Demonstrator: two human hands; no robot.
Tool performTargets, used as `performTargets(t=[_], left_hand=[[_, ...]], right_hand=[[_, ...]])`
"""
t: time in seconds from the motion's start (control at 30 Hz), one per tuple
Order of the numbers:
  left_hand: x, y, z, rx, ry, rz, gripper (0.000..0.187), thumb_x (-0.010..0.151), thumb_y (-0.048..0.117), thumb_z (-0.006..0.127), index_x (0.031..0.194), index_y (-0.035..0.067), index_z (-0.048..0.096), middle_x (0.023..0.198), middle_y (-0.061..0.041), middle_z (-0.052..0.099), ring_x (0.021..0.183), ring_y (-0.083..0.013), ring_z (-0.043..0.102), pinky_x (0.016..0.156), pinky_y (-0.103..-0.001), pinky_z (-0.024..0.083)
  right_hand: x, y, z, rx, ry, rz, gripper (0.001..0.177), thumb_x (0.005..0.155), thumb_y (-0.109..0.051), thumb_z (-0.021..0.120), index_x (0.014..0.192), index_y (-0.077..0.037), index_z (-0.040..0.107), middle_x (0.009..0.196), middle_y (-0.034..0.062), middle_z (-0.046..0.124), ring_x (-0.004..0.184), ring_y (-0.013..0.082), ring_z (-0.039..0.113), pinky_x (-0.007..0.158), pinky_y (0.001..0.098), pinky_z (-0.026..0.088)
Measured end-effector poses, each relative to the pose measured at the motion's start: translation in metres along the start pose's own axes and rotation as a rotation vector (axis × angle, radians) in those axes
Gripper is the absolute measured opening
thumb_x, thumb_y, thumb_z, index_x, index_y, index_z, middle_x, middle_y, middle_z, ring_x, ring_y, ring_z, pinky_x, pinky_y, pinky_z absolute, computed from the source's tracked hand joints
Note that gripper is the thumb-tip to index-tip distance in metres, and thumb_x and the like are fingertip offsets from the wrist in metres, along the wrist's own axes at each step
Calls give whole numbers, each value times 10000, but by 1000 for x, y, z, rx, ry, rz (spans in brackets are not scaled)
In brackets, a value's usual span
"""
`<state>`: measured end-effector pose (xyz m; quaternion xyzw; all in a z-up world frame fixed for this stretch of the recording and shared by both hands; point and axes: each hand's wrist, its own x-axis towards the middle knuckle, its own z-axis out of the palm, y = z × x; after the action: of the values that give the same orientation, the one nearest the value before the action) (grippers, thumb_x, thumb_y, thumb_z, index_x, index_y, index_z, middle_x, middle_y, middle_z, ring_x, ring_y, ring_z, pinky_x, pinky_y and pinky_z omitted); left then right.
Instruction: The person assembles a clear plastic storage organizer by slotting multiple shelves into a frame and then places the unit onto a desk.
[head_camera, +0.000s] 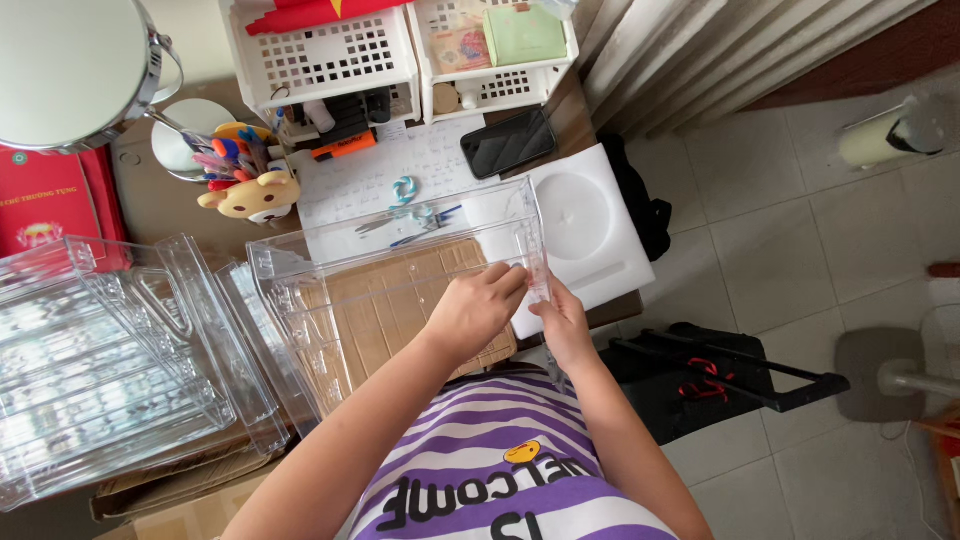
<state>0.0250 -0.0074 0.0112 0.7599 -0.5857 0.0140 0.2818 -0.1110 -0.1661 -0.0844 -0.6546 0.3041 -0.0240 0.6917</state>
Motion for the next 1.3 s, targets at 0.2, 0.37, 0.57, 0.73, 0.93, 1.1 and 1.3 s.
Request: performTargets(t=[0.2, 0.37, 0.57, 0.73, 0.93, 1.1, 1.3], left_hand=[[1, -3, 3, 6, 16, 39, 166, 760, 116, 663, 911, 53, 690, 1039, -17, 603, 947, -188, 613, 675, -327, 565], [-2, 3, 14, 104, -7, 6, 160, 755, 104, 667, 906, 54, 688, 1014, -17, 590, 951, -181, 610, 646, -313, 566], [-4, 18, 8, 108, 9, -96, 277, 745, 95, 679, 1006, 2, 697, 1011, -47, 587, 972, -207, 616, 682, -304, 573], [-18, 42, -10, -173, 303, -270, 419, 801, 116, 730, 1182, -47, 670, 1212, -126, 615, 1042, -285, 644, 844, -358, 570], [-43, 61, 2, -1267, -68, -1144, 368, 966, 232, 714, 1116, -103, 735, 1014, -244, 748, 877, -331, 705, 790, -411, 583], [-9, 42, 66, -1960, 730, -1493, 466, 929, 196, 714, 1278, -27, 500, 1132, -72, 664, 1049, -230, 674, 919, -391, 582], [23, 53, 98, -1815, 1073, -1450, 249, 934, 146, 715, 1023, 22, 518, 1041, -180, 689, 956, -239, 723, 875, -388, 610]], right_hand=[[-1, -11, 5, 108, 19, -3, 589, 895, 41, 493, 1482, 1, 524, 1376, 109, 643, 1254, 166, 592, 1055, 298, 456], [-2, -28, 4, 39, -21, 31, 616, 909, -19, 454, 1525, -32, 457, 1432, 87, 593, 1282, 170, 558, 1047, 313, 449], [-4, -44, 0, 82, -139, -69, 579, 980, -154, 482, 1541, -39, 397, 1466, 98, 533, 1356, 165, 492, 1121, 317, 379], [-7, -50, 3, 49, -81, -44, 531, 1040, -242, 494, 1527, -36, 450, 1393, 109, 593, 1301, 182, 536, 1104, 328, 397], [-9, -54, 3, -109, -93, 2, 533, 1028, -280, 384, 1499, -38, 444, 1404, 107, 618, 1293, 207, 574, 1077, 361, 458], [-4, -50, -3, 89, -105, -12, 507, 1088, -304, 301, 1457, -8, 484, 1423, 121, 602, 1337, 218, 558, 1117, 372, 431], [-7, -61, -5, 114, -143, 13, 476, 1112, -308, 336, 1455, -15, 490, 1423, 96, 580, 1349, 187, 521, 1152, 364, 373]])
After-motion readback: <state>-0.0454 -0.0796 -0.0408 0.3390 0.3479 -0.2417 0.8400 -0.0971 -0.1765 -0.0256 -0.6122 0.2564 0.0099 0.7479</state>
